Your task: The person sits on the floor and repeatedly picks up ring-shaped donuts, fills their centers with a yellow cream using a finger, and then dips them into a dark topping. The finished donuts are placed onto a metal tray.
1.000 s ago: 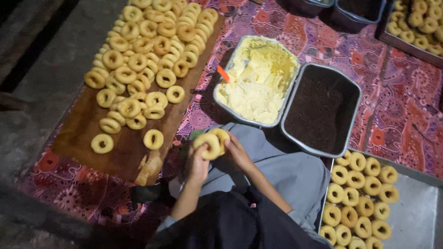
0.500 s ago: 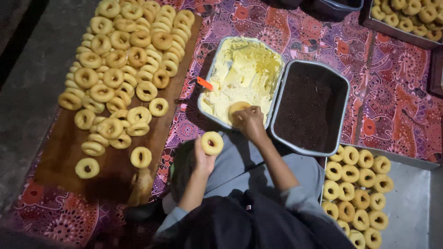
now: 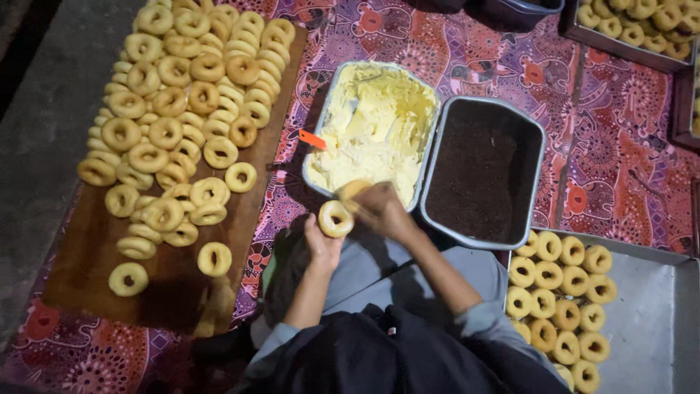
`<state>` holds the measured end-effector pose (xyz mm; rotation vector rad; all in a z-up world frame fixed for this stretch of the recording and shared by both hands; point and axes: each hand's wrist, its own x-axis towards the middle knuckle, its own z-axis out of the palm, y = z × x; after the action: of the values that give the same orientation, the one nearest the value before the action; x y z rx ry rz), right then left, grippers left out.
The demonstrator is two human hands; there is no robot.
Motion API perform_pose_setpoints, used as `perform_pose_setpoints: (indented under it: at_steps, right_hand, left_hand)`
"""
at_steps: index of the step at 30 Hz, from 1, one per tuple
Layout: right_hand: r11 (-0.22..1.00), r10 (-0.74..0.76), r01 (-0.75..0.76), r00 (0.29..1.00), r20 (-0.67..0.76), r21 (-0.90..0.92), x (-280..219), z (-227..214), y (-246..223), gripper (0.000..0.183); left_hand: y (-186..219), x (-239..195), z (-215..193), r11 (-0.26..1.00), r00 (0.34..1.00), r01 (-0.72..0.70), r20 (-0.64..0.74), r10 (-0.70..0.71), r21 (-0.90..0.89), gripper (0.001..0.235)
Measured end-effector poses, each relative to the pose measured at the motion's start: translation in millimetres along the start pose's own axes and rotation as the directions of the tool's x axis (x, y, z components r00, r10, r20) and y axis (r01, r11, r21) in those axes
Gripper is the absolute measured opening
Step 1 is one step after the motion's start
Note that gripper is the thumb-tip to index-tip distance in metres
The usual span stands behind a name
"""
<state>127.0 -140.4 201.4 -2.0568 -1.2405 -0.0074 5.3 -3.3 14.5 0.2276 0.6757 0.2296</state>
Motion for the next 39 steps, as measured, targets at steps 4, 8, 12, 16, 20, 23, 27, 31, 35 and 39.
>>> perform_pose_setpoints:
  at_steps: [4,8,12,16,20,23,27,31,35,39]
  right_hand:
    - [0.990,0.082,-0.080,0.997,-0.008,0.116,-21.7,2.9,-19.3,0.032]
    - [0.981,0.171,-0.161,0.981,-0.088,0.107,-29.2,-20.4,-20.1,0.039]
    - [0.992,-0.028,0.030,1.000,-0.013,0.123,-46.1,-47.1,-21.7,0.035]
    - [0.994,0.053,-0.045,0.996,-0.076,0.099,-59.7,-64.4,-12.9,0.039]
    - [0.980,0.199,-0.199,0.961,-0.191,0.016,-84.8,-70.6,3.9,0.041]
    - [0.994,0.082,-0.064,0.975,-0.207,0.091,-108.1,-75.0,31.8,0.035]
    - [0.897,0.416,-0.441,0.851,-0.321,-0.006,-150.0,-90.8,100.7,0.031]
    - [0.778,0.501,-0.587,0.795,-0.341,-0.225,-189.4,-115.3,176.0,0.025]
    - [0.529,0.848,-0.585,0.339,-0.407,0.615,-206.9,-123.7,201.4,0.026]
    - [0.087,0.975,-0.114,0.216,-0.060,0.990,-221.2,-127.0,186.6,0.031]
  left_hand:
    - [-9.2,-12.7,3.7,0.996,0.995,-0.052,0.085,0.046,0.079,0.046]
    - [-20.5,-20.3,24.1,0.998,0.978,-0.042,0.207,0.032,0.045,0.047]
    - [-20.8,-32.1,36.5,0.994,0.965,-0.014,0.260,-0.015,0.109,0.052]
    - [-35.9,-38.8,52.5,0.986,0.960,0.019,0.272,-0.064,0.164,0.056]
    - [-63.6,-46.9,71.2,0.973,0.967,0.093,0.214,-0.138,0.209,0.056]
    - [-79.8,-46.4,85.8,0.958,0.929,0.138,0.301,-0.213,0.251,0.054]
    - [-112.8,-18.9,111.7,0.914,0.906,0.159,0.313,-0.285,0.373,0.054]
    - [-168.1,38.3,153.3,0.670,0.945,0.143,0.101,-0.312,0.728,0.044]
    - [-221.6,87.5,198.5,-0.273,0.549,-0.799,0.835,0.035,0.536,0.028]
    - [-246.1,108.8,211.6,-0.500,0.558,-0.771,0.797,-0.229,0.396,0.025]
